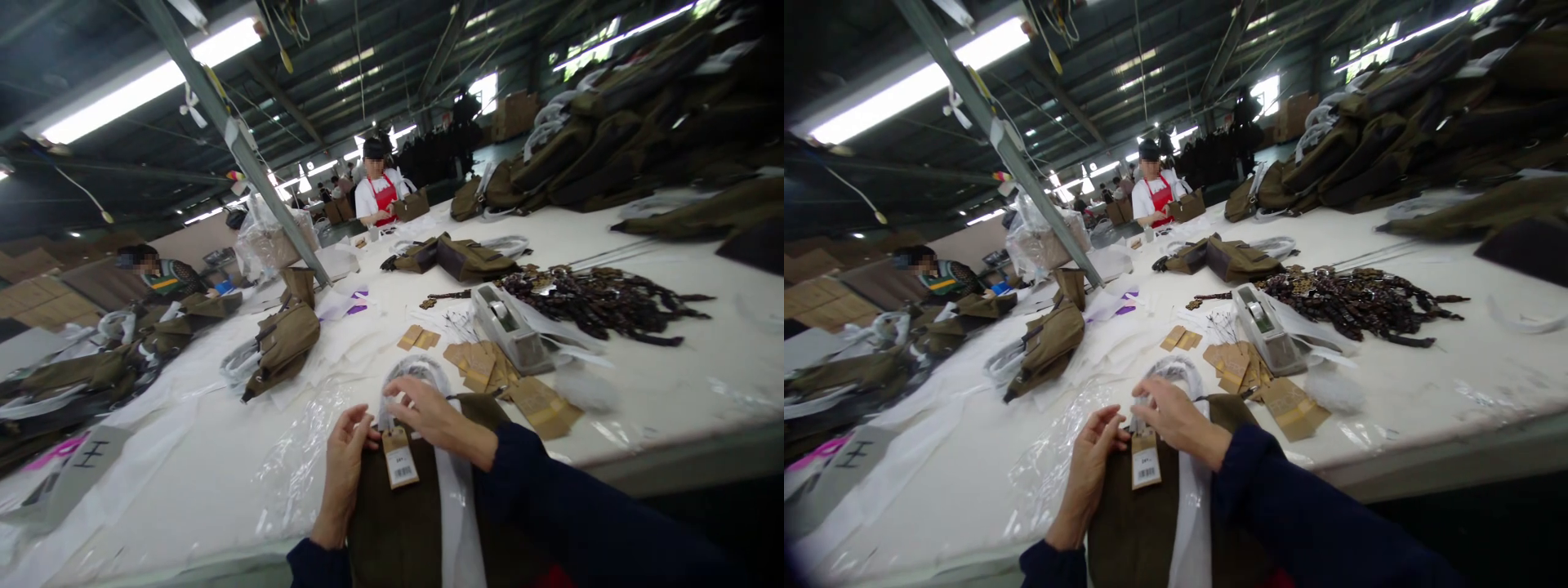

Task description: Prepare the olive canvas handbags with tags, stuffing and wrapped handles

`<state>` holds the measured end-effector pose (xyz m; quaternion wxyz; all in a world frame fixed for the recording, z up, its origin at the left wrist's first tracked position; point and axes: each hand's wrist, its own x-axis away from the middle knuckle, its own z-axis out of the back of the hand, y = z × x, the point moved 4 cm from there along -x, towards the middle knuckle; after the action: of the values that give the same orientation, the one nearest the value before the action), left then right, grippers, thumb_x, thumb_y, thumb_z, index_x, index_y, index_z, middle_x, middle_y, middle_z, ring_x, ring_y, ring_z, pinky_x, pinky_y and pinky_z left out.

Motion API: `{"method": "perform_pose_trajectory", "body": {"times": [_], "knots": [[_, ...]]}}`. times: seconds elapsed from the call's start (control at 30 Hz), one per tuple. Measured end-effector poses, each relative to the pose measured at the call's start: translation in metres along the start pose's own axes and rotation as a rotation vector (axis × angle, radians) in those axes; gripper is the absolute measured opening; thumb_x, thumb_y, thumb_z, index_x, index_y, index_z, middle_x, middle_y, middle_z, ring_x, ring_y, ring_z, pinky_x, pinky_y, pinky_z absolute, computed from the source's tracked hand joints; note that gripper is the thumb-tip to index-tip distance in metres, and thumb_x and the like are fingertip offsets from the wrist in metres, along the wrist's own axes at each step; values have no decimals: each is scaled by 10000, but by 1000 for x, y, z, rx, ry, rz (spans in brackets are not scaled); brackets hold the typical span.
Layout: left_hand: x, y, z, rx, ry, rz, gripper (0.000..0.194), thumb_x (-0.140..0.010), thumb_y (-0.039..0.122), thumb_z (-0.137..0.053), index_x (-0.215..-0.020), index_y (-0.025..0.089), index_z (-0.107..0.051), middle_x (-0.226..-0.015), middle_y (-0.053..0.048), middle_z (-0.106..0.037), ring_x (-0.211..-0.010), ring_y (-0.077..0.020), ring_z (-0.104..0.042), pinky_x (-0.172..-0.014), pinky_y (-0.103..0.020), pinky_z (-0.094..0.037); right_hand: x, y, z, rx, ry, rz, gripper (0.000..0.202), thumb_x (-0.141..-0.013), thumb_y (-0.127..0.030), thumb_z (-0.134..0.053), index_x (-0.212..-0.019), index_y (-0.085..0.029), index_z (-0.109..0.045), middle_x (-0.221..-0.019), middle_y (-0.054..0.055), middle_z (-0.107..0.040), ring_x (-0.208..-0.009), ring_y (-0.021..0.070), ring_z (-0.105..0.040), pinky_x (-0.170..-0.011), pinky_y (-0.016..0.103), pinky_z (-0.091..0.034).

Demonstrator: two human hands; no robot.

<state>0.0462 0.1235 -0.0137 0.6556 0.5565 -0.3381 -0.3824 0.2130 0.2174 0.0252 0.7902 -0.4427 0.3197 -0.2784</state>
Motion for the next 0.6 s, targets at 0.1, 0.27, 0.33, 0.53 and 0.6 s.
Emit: {"method": "perform_pose_trajectory", "body": {"times": [0.1,0.27,0.33,0.53,0.6], "knots": [[-18,10,10,-76,27,-19,404,-759,476,-733,-1024,179,-663,-911,-53,-688,-833,-174,-632,-678,-240,-488,21,-12,43,-33,70,49,197,-908,-280,-580,-1072,-194,-646,-1029,52,-646,-824,157,-592,-718,263,-453],[-52,15,-8,-193,-182,76,370,-640,491,-808,-722,143,-711,-650,-43,-672,-585,-169,-598,-513,-237,-426,90,8,85,7,163,-137,182,-891,-342,-582,-990,-224,-678,-916,48,-675,-811,205,-600,-723,321,-478],[-59,13,-20,-213,-266,112,385,-589,499,-828,-617,147,-676,-494,5,-592,-450,-137,-518,-447,-220,-364,125,23,92,34,278,-201,205,-855,-380,-618,-996,-244,-682,-992,64,-671,-859,229,-604,-722,335,-494],[-50,28,-28,-180,-368,90,420,-646,521,-791,-579,161,-585,-493,47,-514,-456,-110,-468,-449,-202,-353,214,64,82,-123,552,-470,442,-731,-513,-694,-1091,-262,-646,-1086,95,-660,-926,273,-638,-755,370,-552],[-40,42,-25,-144,-379,67,388,-720,520,-746,-683,158,-614,-581,33,-560,-524,-119,-510,-506,-213,-412,230,75,67,-310,574,-550,517,-669,-546,-725,-1086,-256,-629,-1101,107,-669,-931,284,-659,-752,379,-568]]}}
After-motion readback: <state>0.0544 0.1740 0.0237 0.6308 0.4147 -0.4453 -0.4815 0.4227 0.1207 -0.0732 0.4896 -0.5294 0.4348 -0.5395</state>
